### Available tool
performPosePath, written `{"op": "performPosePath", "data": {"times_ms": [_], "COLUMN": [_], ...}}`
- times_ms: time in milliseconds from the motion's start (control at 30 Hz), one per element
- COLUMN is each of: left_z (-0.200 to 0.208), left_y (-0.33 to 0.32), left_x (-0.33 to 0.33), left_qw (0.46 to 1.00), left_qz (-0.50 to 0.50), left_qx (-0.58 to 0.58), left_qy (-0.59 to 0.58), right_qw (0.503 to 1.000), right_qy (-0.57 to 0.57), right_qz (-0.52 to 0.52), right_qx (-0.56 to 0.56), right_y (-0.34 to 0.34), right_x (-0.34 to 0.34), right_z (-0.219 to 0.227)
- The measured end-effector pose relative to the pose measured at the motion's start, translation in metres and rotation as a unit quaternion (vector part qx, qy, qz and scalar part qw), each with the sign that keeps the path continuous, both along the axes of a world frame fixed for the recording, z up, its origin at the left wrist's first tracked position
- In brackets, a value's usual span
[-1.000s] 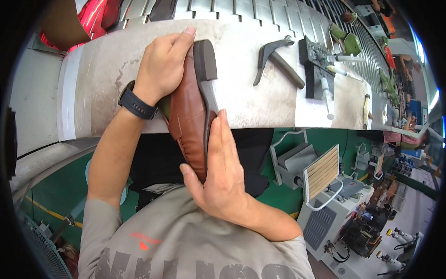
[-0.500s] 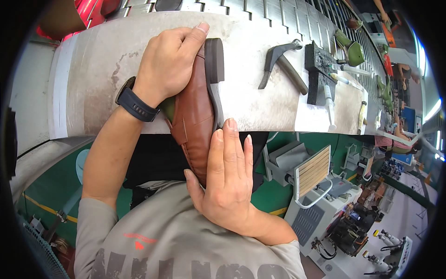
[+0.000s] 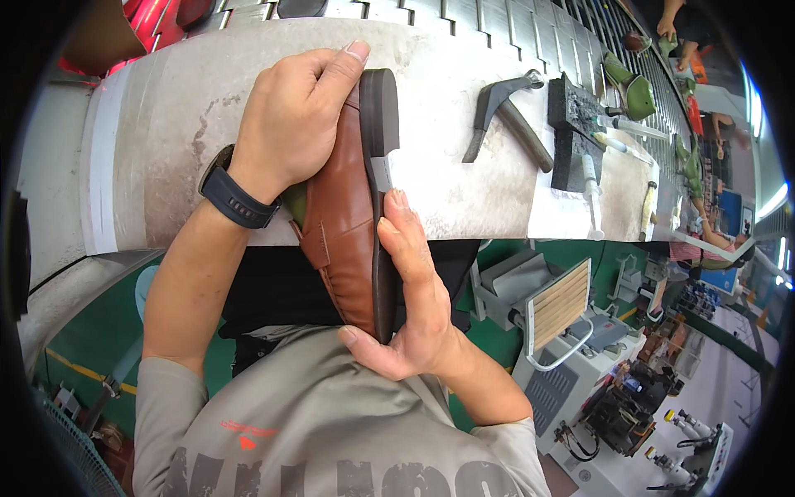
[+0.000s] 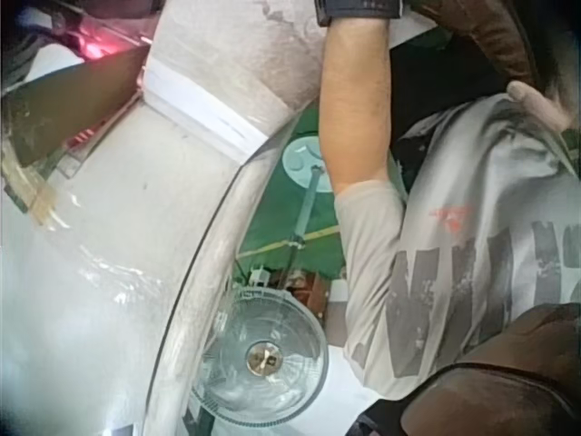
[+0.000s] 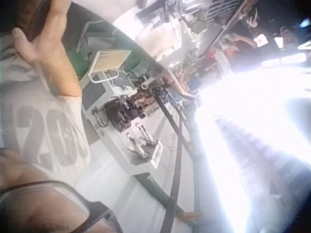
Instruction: The person picks up a leather shoe upper and a sole from a conveyor, aligns them, and hammers the bottom of the shoe and the heel to secure the attachment while holding the shoe against their lap.
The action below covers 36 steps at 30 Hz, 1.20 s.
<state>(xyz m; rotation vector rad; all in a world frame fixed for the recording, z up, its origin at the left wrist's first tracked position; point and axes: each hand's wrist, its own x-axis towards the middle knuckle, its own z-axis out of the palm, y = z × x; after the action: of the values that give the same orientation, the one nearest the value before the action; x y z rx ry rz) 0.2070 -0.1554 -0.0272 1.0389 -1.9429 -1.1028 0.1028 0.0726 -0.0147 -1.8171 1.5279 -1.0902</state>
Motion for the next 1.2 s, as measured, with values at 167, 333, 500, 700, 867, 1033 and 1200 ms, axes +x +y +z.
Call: {"op": "performPosePath", "data": {"times_ms": [167, 333, 500, 700, 867, 1033, 1200], "left_z": [0.003, 0.003, 0.002, 0.003, -0.007, 0.017, 0.120], "left_y": [0.000, 0.001, 0.001, 0.002, -0.001, -0.014, -0.017], "left_x": [-0.001, -0.004, -0.001, -0.002, -0.004, 0.004, 0.019], "left_qw": [1.000, 1.000, 1.000, 0.999, 0.995, 0.997, 0.928], "left_qz": [0.003, 0.008, 0.012, 0.000, 0.003, -0.008, 0.022], "left_qx": [0.003, 0.006, 0.009, 0.007, -0.076, -0.038, -0.341], "left_qy": [0.006, 0.010, 0.002, 0.051, 0.071, 0.074, 0.150], "right_qw": [0.999, 0.986, 0.982, 0.971, 0.978, 0.977, 0.934], "right_qy": [-0.005, 0.162, 0.181, -0.187, -0.168, -0.185, -0.328], "right_qz": [-0.013, 0.028, 0.029, -0.139, -0.100, -0.093, -0.029], "right_qx": [-0.052, -0.003, -0.032, -0.057, 0.067, 0.045, -0.137], "right_y": [-0.009, -0.027, -0.050, -0.146, -0.184, -0.199, -0.197], "right_x": [0.000, -0.008, -0.020, -0.055, -0.023, -0.020, -0.011], "right_z": [0.000, 0.035, 0.055, 0.030, 0.025, 0.040, 0.133]}}
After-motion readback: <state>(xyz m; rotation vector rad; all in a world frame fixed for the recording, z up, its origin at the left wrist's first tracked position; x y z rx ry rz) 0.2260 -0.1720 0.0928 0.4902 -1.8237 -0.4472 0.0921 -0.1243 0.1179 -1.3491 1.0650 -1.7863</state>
